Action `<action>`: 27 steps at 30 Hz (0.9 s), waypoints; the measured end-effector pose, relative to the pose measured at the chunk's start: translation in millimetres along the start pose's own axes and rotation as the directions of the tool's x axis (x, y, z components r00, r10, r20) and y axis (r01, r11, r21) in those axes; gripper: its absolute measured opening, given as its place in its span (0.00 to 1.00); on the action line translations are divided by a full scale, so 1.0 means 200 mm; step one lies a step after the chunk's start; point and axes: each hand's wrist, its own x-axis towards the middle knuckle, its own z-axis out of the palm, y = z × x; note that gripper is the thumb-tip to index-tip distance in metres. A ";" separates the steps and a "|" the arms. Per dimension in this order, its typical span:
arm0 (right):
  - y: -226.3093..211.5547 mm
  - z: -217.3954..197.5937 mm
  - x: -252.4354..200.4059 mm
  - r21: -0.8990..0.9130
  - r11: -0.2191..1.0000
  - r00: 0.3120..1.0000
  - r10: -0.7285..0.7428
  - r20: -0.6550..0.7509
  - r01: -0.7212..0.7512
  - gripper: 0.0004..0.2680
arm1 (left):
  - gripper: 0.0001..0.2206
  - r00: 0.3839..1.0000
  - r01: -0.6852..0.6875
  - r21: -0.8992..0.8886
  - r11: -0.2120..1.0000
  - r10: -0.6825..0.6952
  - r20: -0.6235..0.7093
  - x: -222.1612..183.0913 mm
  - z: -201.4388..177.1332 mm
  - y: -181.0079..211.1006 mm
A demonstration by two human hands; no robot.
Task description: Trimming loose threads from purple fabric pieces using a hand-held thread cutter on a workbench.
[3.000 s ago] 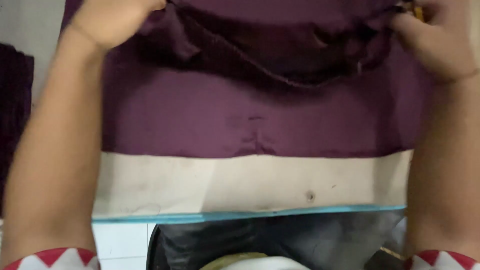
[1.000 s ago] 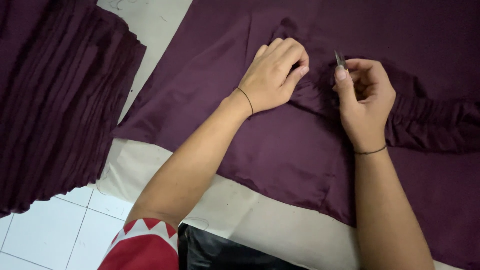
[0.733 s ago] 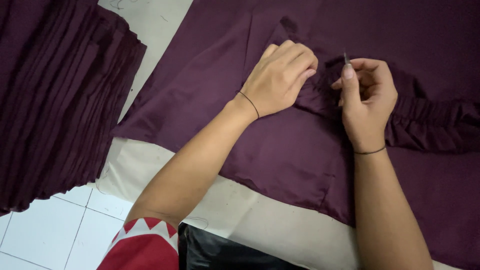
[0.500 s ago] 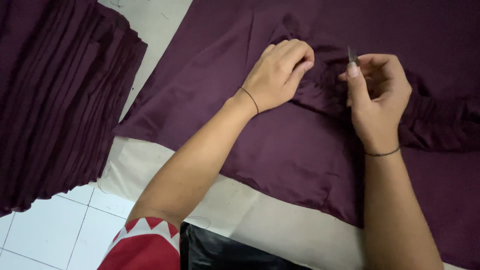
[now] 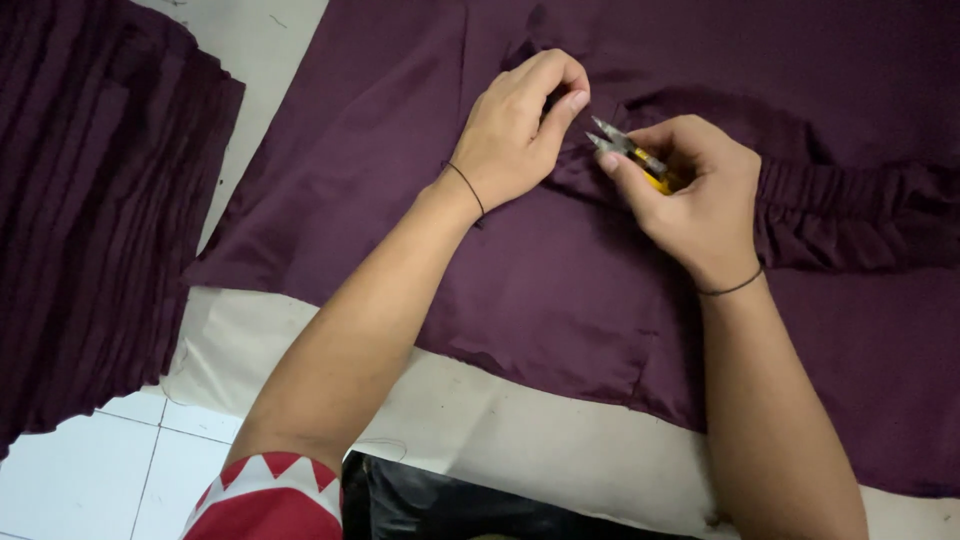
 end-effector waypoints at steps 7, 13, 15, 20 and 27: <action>0.00 0.01 0.00 -0.142 0.989 0.999 -0.043 0.005 0.043 0.07 | 0.04 1.000 0.015 0.020 1.000 -0.016 0.019 -0.01 0.01 0.01; 0.01 0.03 0.01 -0.158 0.987 1.000 -0.022 -0.009 0.021 0.07 | 0.05 1.000 0.005 0.030 1.000 -0.006 0.025 -0.01 0.01 0.01; 0.02 0.03 0.01 -0.161 0.986 0.999 -0.039 -0.009 0.038 0.07 | 0.06 1.000 -0.011 0.033 0.999 0.010 0.019 -0.01 0.01 0.01; 0.02 0.04 0.01 -0.207 0.977 0.999 -0.049 -0.023 0.043 0.07 | 0.05 1.000 -0.008 0.024 1.000 0.008 0.023 -0.01 0.01 0.03; 0.04 0.04 0.01 -0.227 0.971 0.996 -0.083 -0.027 0.075 0.08 | 0.05 1.000 -0.014 0.037 0.999 0.013 0.027 -0.01 0.01 0.03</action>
